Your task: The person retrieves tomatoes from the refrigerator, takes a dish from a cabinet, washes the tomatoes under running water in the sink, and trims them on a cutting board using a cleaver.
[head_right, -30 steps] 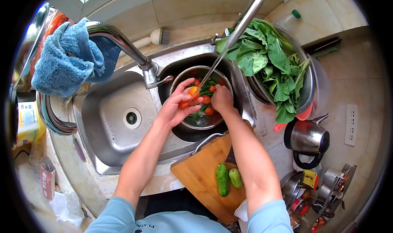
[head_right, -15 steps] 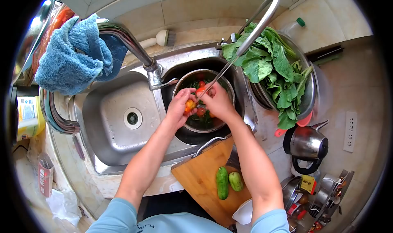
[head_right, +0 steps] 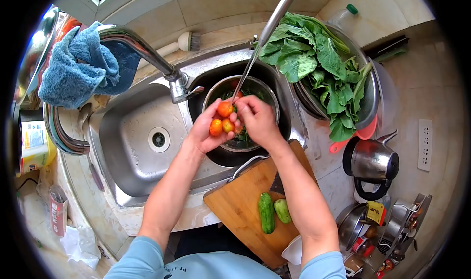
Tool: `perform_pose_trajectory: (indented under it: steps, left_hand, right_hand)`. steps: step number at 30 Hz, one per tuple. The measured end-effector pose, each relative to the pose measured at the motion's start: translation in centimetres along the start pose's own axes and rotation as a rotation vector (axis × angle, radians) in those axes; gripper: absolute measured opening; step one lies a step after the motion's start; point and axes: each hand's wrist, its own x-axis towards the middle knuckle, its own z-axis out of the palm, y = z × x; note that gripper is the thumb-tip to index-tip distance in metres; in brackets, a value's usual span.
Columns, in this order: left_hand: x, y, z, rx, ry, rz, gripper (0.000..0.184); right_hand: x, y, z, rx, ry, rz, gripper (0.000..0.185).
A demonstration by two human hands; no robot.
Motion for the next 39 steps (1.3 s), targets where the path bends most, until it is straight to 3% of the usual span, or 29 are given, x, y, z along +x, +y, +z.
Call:
perform_pose_trajectory:
  steps: [2,3,6,8,12,19,22,26,30,37,39]
  left_hand:
    - [-1.1,0.4,0.6,0.044,0.145,0.113,0.039]
    - [-1.5,0.7,-0.1,-0.042,0.075,0.135,0.032]
    - [-1.3,1.1,-0.6,-0.067,0.141,0.111,0.021]
    - [-0.7,0.7,-0.3,0.099,0.261,0.165,0.013]
    - [0.1,0.8,-1.4,0.259,0.413,0.213,0.023]
    - [0.1,-0.4,-2.5,0.756,0.656,0.228,0.034]
    - [0.1,-0.9,-0.3,0.768,0.443,0.147,0.038]
    - [-0.3,-0.9,1.3,0.451,0.237,0.169,0.037]
    - [-1.1,-1.2,1.6,0.173,0.197,0.076,0.044]
    - [-1.6,-1.9,0.5,0.018,0.197,0.031,0.046]
    - [-1.9,-2.0,0.3,0.025,0.171,0.041,0.045]
  right_hand:
    - [0.5,3.0,-1.1,-0.214,0.084,-0.042,0.023]
    - [0.1,4.5,-1.4,-0.441,-0.019,0.019,0.035]
    - [0.8,4.6,1.4,-1.045,-0.32,0.292,0.038]
    - [1.4,5.9,3.5,-1.055,-0.372,0.468,0.038]
    - [2.3,10.4,4.6,-1.159,-0.455,0.62,0.039]
    - [1.9,5.5,-0.7,-0.517,-0.182,0.376,0.034]
    - [0.4,-0.1,-0.9,-0.417,-0.122,0.211,0.03]
    - [-1.0,-1.9,0.6,-0.195,0.03,-0.004,0.025]
    - [-1.6,-2.4,1.6,-0.098,0.095,-0.178,0.024]
    - [-2.3,-0.7,1.8,0.176,0.117,0.048,0.026]
    - [-1.9,-0.5,1.4,0.106,0.115,0.116,0.028]
